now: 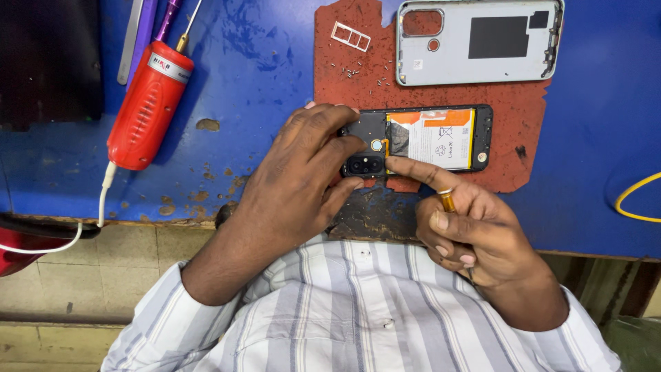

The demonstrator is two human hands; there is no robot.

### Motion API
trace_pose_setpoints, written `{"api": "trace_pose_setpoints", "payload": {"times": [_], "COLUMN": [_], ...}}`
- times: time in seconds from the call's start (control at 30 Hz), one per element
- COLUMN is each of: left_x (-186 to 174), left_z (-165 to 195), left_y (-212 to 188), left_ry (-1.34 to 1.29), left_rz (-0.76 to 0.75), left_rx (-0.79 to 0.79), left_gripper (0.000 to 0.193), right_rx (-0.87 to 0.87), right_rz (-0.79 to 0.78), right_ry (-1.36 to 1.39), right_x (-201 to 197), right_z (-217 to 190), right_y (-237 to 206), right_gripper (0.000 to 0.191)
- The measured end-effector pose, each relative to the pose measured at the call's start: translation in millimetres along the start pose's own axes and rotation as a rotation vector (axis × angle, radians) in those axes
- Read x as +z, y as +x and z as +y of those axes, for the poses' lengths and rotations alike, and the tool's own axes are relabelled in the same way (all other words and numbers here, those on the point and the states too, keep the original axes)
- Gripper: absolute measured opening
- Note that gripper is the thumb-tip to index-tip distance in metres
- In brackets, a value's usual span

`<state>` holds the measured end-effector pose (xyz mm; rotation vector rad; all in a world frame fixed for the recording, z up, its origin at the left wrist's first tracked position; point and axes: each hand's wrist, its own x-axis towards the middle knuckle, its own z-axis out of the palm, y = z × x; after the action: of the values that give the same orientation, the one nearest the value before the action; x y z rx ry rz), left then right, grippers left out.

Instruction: The person removes the back cover of a smartphone, unscrews several screws from the internal frame, detaches the camera module, and removes the battery. The components are placed on the workbench.

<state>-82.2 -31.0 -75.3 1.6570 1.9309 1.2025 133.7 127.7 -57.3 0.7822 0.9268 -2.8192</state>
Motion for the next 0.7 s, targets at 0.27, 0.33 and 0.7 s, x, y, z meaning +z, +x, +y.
{"api": "trace_pose_setpoints", "payload": {"times": [0.27,0.33,0.7], "left_x": [0,-1,-2], "left_z": [0,0,1], "left_y": [0,0,0], "left_ry": [0.016,0.004,-0.032], "left_rz": [-0.007,-0.004,0.0], "left_rx": [-0.012,-0.016,-0.021], "left_gripper": [0.043,0.05,0.07], "right_rx": [0.025,0.024,0.017], "right_rz": [0.003,0.001,0.012], "right_ry": [-0.053,-0.072,-0.219], "right_x": [-3,-3,12], "right_z": [3,4,4], "right_y": [0,-1,-7], "right_gripper": [0.072,0.072,0.081]}}
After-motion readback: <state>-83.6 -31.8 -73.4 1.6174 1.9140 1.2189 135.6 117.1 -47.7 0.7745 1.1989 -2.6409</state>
